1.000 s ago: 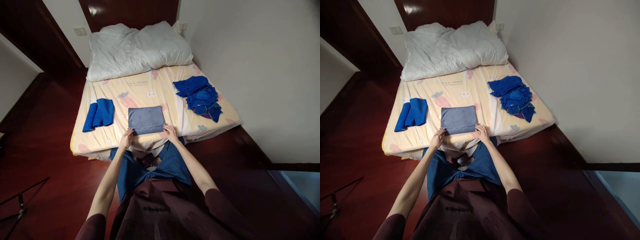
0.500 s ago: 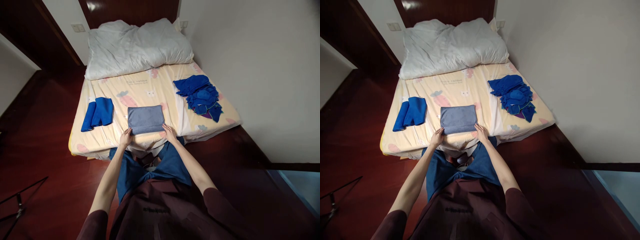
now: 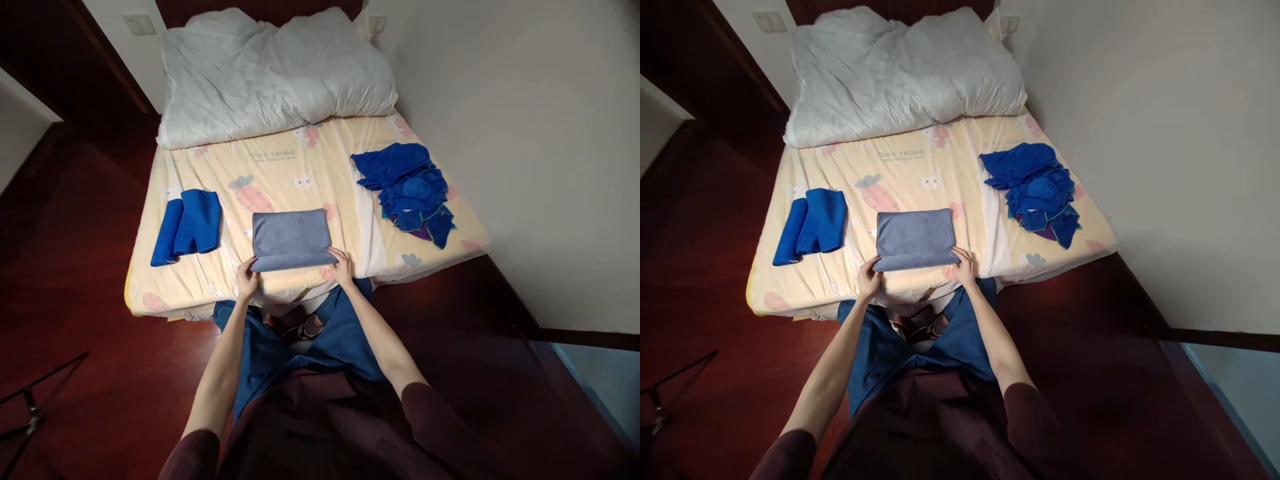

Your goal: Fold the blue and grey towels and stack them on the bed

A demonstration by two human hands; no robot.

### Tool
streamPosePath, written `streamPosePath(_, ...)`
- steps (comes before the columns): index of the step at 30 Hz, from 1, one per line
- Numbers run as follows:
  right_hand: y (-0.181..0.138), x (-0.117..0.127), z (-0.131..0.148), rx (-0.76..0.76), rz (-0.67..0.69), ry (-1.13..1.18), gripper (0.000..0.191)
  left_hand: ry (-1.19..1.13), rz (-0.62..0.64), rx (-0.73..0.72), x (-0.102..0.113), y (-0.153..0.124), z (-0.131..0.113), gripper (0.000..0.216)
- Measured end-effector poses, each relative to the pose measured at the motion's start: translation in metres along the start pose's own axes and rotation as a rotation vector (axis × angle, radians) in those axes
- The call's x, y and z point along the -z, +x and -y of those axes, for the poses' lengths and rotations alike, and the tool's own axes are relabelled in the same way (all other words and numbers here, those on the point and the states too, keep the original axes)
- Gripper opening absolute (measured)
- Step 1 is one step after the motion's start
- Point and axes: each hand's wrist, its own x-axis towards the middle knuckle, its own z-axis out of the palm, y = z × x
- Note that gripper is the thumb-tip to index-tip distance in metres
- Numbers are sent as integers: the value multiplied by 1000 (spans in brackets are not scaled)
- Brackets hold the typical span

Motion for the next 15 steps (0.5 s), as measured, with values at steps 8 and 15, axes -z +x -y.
streamPosePath(8, 3, -3, 4, -85, -49, 57, 60, 2, -97, 60, -9, -1, -1, 33)
streamPosePath(15, 3, -2, 1, -102, -52, 85, 59, -49, -159, 93, -11, -2, 2, 29)
